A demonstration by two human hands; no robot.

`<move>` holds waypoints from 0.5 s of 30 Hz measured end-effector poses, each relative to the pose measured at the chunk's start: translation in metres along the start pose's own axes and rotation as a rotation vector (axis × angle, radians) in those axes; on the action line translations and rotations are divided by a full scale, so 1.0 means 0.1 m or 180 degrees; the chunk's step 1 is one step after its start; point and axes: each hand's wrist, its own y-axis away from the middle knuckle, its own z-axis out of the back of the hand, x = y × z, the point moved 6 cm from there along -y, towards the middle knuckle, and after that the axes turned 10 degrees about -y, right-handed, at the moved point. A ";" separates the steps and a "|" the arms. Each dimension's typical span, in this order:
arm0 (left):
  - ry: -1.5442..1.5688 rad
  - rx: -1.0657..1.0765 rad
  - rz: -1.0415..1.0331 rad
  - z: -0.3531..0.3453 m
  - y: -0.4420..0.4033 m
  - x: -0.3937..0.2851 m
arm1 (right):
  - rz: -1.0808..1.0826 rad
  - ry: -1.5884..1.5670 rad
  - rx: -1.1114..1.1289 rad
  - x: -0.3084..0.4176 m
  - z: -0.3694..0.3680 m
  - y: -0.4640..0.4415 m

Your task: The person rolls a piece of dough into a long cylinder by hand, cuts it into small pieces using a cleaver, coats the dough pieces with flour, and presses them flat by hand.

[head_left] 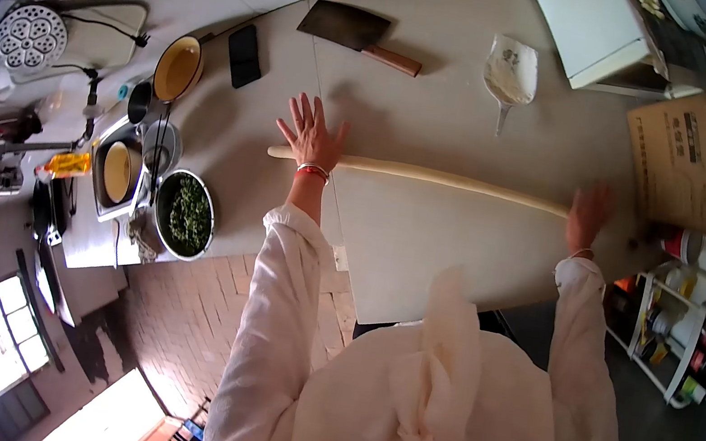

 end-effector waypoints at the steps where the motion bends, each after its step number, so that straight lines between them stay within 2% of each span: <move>1: 0.0118 -0.0140 -0.0039 0.03 -0.04 -0.04 | 0.0128 -0.0548 -0.0471 0.12 0.04 0.04; 3: 0.0537 -0.0324 -0.0230 0.16 0.00 -0.21 | 0.0243 -0.2270 -0.0186 0.85 0.05 0.19; 4: 0.0901 -0.0292 -0.0527 0.18 0.08 -0.37 | 0.0998 -0.2434 -0.0099 1.38 0.07 0.28; 6: 0.1633 -0.0228 -0.1159 0.23 0.28 -0.71 | 0.1616 -0.2389 0.0430 2.34 0.11 0.32; 7: 0.1548 -0.0104 -0.1418 0.29 0.43 -0.86 | 0.1836 -0.2102 0.0466 2.81 0.27 0.23; 8: 0.1186 0.0128 -0.1623 0.26 0.58 -0.95 | 0.1756 -0.1744 0.0414 3.12 0.28 0.18; 10: 0.0442 0.0548 -0.2108 0.14 0.89 -1.05 | 0.1508 -0.1494 0.0659 3.37 0.01 0.23; 12: 0.0812 0.0563 -0.2059 0.07 1.15 -0.86 | 0.1526 -0.1361 0.0823 3.26 0.06 0.56; 14: 0.0837 0.0423 -0.2024 0.00 1.52 -0.67 | 0.1833 -0.1479 0.0845 3.21 0.20 0.94; 15: 0.0718 0.0274 -0.2093 0.00 1.56 -0.67 | 0.1766 -0.1491 0.0885 3.16 0.23 0.99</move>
